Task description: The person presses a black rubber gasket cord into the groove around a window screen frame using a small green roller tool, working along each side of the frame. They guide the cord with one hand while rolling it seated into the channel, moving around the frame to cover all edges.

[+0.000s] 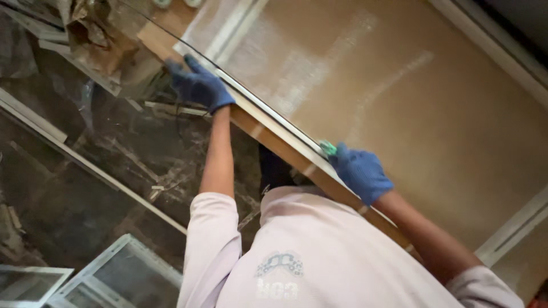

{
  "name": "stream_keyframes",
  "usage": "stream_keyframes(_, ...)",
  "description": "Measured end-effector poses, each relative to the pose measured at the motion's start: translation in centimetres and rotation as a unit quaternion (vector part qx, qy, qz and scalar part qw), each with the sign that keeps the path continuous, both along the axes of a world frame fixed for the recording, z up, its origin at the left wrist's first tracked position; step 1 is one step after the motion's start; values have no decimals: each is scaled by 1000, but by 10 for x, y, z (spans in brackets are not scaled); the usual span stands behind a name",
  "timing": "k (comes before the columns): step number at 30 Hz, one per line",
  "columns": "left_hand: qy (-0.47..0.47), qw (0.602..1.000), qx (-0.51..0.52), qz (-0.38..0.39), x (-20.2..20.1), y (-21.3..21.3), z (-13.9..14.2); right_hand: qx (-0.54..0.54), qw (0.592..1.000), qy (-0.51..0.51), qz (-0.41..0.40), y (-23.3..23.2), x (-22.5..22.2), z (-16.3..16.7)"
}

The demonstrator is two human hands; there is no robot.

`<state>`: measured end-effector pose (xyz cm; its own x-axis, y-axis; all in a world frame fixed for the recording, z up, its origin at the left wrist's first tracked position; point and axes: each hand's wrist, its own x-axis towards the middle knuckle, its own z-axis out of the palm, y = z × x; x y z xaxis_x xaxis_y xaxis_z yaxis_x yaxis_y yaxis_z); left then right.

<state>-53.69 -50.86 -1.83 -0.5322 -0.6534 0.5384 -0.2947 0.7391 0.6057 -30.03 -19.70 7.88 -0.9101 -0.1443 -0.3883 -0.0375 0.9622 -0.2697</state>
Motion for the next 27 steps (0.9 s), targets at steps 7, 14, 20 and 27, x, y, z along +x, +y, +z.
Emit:
stream_keyframes(7,-45,998,-6,-52,254,172,-39,-46,997,60,20,173,184,-34)
stream_keyframes(14,-216,975,21,-48,390,314,-45,-41,997,54,-47,318,337,-17)
stream_keyframes(20,-232,972,-5,-46,414,352,-45,-38,997,11,-66,403,421,16)
stream_keyframes(27,-249,967,12,-59,459,390,-18,30,999,-22,-29,434,453,25)
